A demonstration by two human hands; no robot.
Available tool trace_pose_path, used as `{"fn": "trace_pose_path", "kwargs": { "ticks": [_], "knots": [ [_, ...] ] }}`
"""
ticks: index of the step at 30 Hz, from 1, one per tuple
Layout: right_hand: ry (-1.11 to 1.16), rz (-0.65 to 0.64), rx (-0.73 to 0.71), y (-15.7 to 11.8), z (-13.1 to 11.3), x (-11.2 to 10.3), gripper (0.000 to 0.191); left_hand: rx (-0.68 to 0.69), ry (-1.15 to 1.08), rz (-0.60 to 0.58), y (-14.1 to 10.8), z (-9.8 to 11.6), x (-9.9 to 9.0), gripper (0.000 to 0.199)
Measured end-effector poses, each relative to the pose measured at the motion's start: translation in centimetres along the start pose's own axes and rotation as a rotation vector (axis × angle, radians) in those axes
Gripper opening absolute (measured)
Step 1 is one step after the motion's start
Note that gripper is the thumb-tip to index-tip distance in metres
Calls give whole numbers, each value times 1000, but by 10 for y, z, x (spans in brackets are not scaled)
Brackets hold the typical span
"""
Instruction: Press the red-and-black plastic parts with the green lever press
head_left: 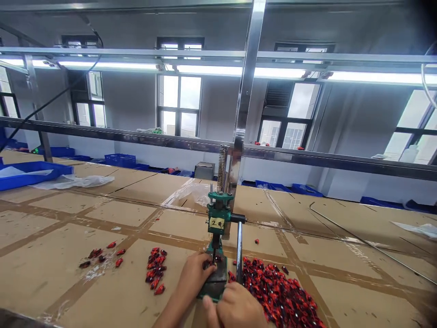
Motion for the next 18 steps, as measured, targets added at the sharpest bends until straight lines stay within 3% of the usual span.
{"fn": "trace_pose_path", "kwargs": {
  "ticks": [2, 4, 5, 7, 10, 12, 15, 18],
  "knots": [
    [-2, -210, 172, 24, 6, -3, 47, 12, -1, -2, -1, 2, -1, 16],
    [110, -342, 324, 41, 13, -5, 45, 26, -8, -5, -2, 5, -2, 23],
    [164, -332, 383, 45, 16, -6, 37, 29, -14, -3, -2, 5, -3, 24],
    [167, -191, 492, 42, 25, -6, 19, 24, -36, 6, -2, 5, -3, 20],
    [103, -19, 725, 13, 42, 8, 65, 11, -91, 31, -3, -2, 1, 10],
    [259, -92, 929, -9, 52, 29, 76, 6, -110, 52, -5, -9, 7, 9],
    [440, -264, 1109, -28, 57, 50, 67, -8, -95, 88, -7, -21, 19, 14],
    [364, -208, 1141, -33, 64, 51, 62, -6, -78, 113, -10, -28, 29, 18]
  ]
}}
Point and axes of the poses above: each hand's wrist, its own y-axis towards the middle knuckle, its own x-axis out of the palm, z = x × y, the point moved 6 cm from there along y, towards the middle knuckle
